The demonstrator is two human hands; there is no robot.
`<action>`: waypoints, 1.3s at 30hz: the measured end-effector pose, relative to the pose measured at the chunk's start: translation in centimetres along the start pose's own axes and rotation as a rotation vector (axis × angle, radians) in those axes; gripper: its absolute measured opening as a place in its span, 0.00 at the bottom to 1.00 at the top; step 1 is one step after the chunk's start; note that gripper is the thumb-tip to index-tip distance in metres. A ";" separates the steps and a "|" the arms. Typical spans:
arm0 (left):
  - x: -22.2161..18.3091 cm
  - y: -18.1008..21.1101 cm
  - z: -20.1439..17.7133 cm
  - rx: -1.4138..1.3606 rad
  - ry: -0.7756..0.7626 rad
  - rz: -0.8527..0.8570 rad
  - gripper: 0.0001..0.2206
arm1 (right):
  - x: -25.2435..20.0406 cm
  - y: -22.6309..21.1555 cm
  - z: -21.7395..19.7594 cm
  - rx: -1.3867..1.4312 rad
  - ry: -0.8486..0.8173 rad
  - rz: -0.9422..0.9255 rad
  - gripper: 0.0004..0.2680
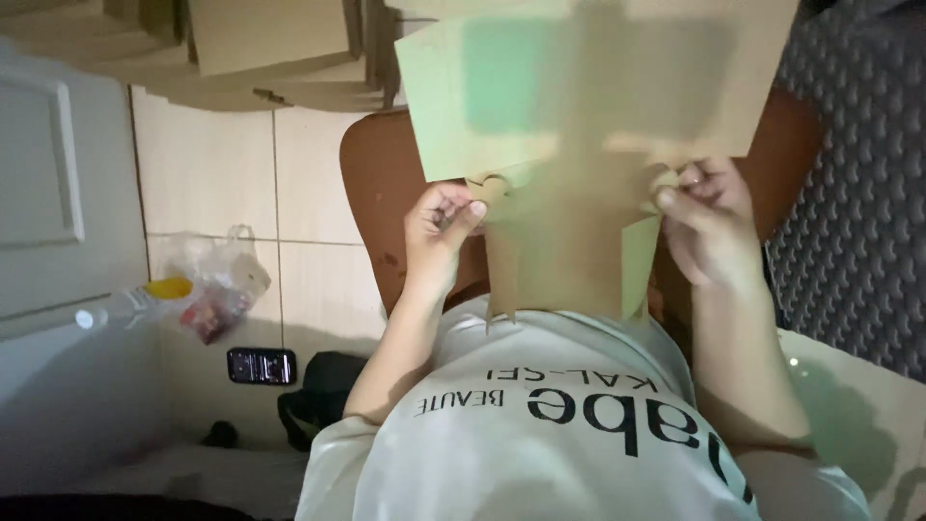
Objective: Folding a flat cardboard cutout into a small box.
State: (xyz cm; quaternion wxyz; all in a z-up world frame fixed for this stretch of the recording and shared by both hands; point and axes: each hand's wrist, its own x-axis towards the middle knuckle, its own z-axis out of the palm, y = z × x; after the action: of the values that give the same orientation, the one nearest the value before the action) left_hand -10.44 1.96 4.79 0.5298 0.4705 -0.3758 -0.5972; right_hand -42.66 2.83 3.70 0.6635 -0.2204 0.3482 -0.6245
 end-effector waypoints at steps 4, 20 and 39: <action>0.1 -1.1 -0.5 0.064 0.028 0.024 0.06 | 0.8 0.4 0.5 -0.201 0.111 -0.065 0.06; 0.0 -1.0 0.1 0.185 0.128 0.099 0.05 | 0.3 -1.1 2.1 -0.743 0.125 -0.207 0.05; 0.4 -1.3 0.1 0.120 -0.026 -0.051 0.44 | -2.2 -1.2 4.7 -0.667 -0.132 0.118 0.34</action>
State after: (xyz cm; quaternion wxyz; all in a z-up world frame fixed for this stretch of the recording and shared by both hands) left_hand -10.93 1.80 3.53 0.4805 0.5030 -0.4057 -0.5929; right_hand -39.99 4.13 8.08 0.6109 -0.4446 0.5019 -0.4210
